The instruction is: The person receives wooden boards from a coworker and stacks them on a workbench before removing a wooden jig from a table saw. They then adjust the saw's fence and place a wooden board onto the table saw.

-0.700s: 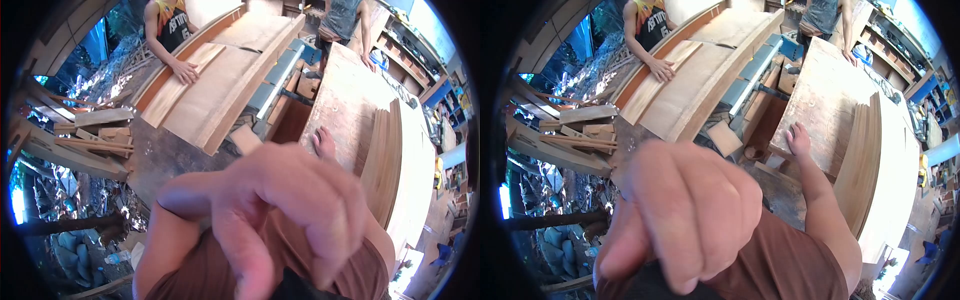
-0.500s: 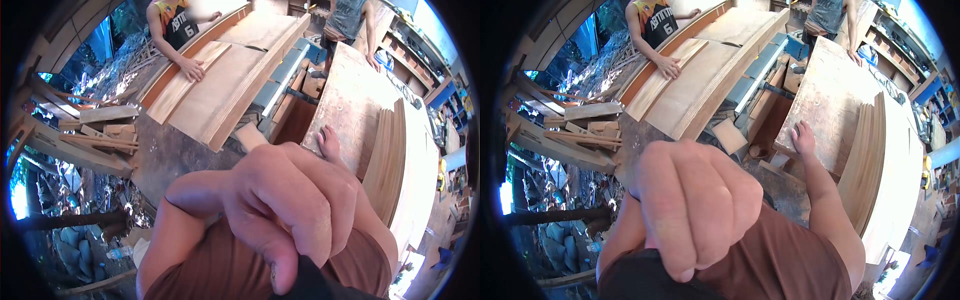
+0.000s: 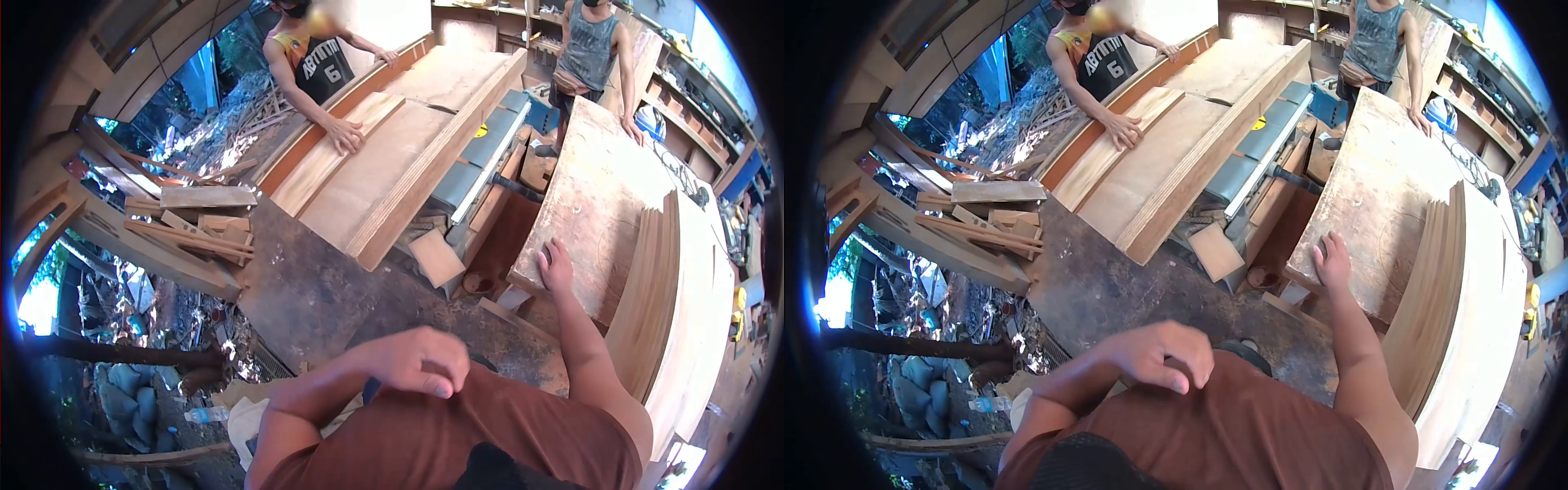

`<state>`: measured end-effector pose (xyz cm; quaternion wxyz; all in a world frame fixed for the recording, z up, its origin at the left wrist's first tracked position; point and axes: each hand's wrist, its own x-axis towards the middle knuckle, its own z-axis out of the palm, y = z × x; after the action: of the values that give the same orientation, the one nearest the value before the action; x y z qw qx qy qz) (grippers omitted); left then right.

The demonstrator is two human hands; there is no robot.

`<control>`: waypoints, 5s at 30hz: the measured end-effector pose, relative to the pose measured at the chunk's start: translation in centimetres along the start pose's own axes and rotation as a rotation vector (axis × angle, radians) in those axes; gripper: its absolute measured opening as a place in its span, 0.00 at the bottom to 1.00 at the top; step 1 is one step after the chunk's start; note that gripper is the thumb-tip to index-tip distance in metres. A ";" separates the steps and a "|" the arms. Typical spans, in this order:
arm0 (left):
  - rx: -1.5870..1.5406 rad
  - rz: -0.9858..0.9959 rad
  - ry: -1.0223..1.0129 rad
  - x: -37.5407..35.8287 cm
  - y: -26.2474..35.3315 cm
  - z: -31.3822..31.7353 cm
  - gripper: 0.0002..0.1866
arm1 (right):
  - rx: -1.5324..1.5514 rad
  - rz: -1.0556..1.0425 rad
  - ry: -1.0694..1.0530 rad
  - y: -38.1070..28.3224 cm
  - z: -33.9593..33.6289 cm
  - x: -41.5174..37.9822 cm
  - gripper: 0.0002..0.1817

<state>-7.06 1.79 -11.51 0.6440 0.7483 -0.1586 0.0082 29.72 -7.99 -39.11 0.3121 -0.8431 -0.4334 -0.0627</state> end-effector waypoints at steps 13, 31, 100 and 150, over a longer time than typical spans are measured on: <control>0.003 0.159 0.034 -11.8 2.0 2.9 0.18 | -0.032 0.065 -0.171 -1.3 0.0 -4.2 0.27; -0.257 -0.687 0.217 -27.3 -23.4 6.4 0.12 | -0.264 0.469 -0.440 -3.8 -7.2 -9.3 0.39; -0.055 -1.124 0.746 -28.3 -30.7 21.3 0.13 | -0.367 0.272 -0.937 5.5 -13.2 -5.2 0.29; 0.144 -1.149 1.180 -29.5 -36.3 7.7 0.14 | -0.411 0.487 -1.286 0.8 -13.8 -3.2 0.36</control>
<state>-27.57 5.36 -54.07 0.4758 0.6251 0.6137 0.0793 30.61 -18.60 -29.66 -0.1649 -0.8275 -0.3103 0.4378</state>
